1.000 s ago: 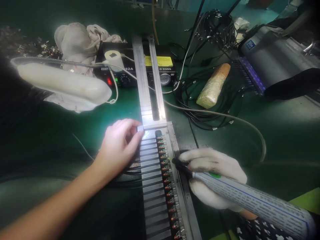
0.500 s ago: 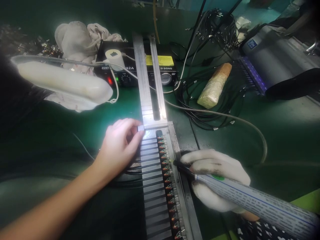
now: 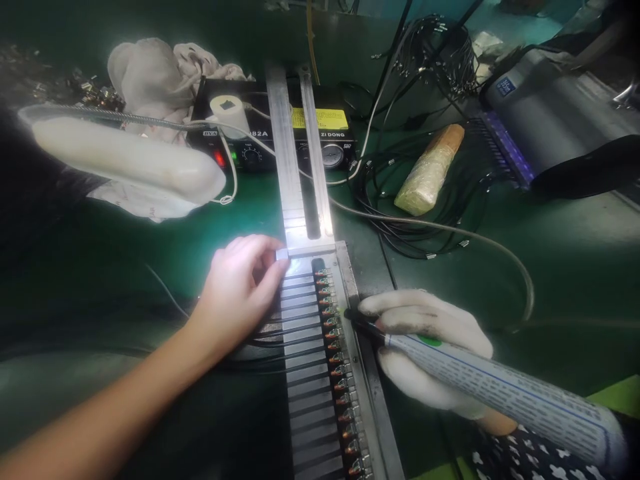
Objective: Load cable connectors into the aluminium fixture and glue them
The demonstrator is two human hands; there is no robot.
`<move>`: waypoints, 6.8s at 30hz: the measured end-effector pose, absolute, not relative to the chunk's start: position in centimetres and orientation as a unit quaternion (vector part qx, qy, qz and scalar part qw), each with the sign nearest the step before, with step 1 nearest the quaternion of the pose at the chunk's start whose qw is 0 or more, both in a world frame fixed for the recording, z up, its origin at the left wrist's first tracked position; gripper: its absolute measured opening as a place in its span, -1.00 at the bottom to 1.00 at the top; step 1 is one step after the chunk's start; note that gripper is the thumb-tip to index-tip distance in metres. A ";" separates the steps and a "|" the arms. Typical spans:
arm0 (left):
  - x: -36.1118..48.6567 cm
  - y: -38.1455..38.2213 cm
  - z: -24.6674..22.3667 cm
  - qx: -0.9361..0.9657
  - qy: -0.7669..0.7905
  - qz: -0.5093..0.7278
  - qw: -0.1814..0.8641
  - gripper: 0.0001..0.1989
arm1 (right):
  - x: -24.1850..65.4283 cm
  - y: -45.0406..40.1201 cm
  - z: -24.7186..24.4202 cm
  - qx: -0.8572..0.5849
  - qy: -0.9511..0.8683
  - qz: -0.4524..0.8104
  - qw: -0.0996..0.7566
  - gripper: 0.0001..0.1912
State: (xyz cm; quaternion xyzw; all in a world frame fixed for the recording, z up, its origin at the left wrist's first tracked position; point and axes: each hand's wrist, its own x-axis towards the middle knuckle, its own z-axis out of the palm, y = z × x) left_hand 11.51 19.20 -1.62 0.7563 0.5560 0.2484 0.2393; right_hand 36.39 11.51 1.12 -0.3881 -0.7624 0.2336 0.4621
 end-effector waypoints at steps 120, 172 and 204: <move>11.6 19.4 -1.5 0.763 0.552 0.246 0.229 -0.78 | 36.4 8.7 1.1 -0.390 -0.746 0.228 0.490 -0.79; 11.6 19.4 -1.5 0.768 0.541 0.261 0.223 -0.81 | 36.0 8.2 1.1 -0.374 -0.752 0.222 0.495 -0.86; 11.8 19.4 -1.4 0.758 0.557 0.249 0.232 -0.80 | 36.1 7.1 1.3 -0.381 -0.762 0.216 0.477 -0.84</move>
